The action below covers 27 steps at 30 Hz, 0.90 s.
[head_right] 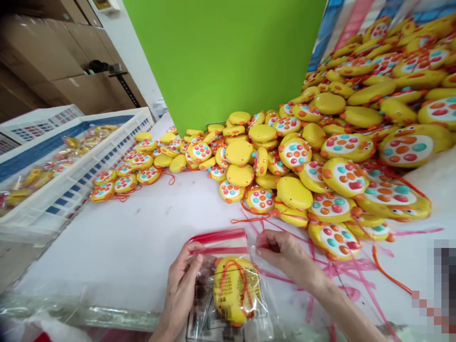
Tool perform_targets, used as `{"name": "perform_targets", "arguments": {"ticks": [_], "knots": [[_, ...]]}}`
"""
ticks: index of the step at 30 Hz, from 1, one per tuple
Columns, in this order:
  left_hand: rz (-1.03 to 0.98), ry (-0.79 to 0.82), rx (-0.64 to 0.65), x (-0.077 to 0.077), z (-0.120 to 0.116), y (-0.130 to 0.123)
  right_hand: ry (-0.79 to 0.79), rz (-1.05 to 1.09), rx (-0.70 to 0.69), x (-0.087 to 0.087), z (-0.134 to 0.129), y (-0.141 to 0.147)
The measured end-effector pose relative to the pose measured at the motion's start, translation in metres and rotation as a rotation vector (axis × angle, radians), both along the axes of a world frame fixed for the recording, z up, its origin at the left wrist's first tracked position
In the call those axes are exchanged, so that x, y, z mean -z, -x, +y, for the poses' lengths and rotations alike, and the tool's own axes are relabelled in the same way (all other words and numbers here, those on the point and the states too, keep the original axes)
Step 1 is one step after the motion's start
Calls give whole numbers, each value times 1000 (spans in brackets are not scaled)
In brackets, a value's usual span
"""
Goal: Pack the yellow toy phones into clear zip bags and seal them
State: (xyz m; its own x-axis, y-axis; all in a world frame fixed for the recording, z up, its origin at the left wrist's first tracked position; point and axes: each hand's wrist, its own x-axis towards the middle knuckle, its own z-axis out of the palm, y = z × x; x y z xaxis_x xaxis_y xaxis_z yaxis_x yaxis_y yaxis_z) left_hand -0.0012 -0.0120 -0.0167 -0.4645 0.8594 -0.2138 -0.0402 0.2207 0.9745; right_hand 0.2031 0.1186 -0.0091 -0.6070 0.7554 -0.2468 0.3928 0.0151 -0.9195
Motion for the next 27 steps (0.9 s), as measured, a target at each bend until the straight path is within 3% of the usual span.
{"name": "perform_targets", "arguments": {"ticks": [9, 12, 15, 17, 19, 21, 23, 27], "knots": [[1, -112, -62, 10, -3, 2, -244, -89, -15, -7, -19, -4], [28, -127, -29, 3, -2, 1, -498, -280, 1, -13, -14, -22], [-7, -97, -7, -2, -1, -1, -848, -603, 199, -33, -8, -45], [-54, -100, -28, -3, 0, -3, -985, -630, 304, -53, -9, -50], [-81, -101, -47, -4, 0, -4, -987, -443, 246, -67, -14, -41], [-122, -102, -46, -4, 0, -4, -876, -280, 74, -68, -20, -22], [-165, -97, -48, -5, -1, -3, -742, -270, -77, -56, -23, -4], [-186, -117, -47, -7, -6, 4, -484, -313, -231, -23, -21, 13]]}}
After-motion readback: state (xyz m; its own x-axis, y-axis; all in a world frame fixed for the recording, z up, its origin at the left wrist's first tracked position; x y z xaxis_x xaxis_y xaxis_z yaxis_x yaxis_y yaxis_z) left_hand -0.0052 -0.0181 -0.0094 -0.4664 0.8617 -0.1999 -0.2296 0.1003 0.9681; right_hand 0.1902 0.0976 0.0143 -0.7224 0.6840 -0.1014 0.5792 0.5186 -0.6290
